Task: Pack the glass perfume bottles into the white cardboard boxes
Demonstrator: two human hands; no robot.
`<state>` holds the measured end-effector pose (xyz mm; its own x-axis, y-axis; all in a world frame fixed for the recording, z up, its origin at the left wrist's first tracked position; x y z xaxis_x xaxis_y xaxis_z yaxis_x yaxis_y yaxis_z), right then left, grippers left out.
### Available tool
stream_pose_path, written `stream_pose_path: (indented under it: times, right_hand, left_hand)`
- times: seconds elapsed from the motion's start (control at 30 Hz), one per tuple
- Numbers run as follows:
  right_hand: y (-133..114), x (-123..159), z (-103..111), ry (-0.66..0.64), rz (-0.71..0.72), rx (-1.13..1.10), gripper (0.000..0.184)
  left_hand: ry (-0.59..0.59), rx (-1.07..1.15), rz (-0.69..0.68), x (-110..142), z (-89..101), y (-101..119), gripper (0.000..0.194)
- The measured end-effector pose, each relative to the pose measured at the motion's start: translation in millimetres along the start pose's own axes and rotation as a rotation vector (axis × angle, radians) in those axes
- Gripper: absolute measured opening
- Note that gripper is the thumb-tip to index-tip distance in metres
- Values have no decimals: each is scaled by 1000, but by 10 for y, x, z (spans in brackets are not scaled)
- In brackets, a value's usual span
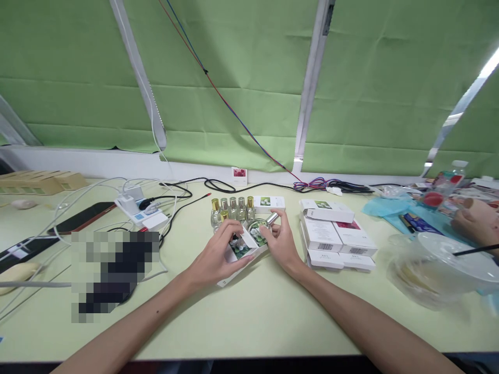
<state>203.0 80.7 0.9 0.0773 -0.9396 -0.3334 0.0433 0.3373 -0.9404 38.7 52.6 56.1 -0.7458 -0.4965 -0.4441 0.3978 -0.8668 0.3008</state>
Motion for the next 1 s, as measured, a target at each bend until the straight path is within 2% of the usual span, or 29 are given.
stream_pose_path:
  times: [0.4, 0.7, 1.0]
  right_hand:
    - [4, -14, -34, -22, 8, -18, 51]
    - [147, -46, -72, -44, -61, -182, 49]
    - [144, -38, -86, -44, -75, -223, 51]
  left_hand:
    - [-2, 16, -5, 11, -15, -2, 39]
    - [37, 6, -24, 18, 17, 21, 40]
    - [33, 2, -16, 17, 8, 29, 37]
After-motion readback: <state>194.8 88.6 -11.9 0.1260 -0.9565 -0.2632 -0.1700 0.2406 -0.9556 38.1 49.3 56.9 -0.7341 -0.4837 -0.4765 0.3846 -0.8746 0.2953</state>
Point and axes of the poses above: each hand's wrist, its own x-axis away from the middle knuckle, its own z-axis out of the back of the hand, y = z × x, the point moved 9 cm from there along -x, towards the middle knuckle, and after that the axes turned 14 degrees about -y, right-handed, at the moved point
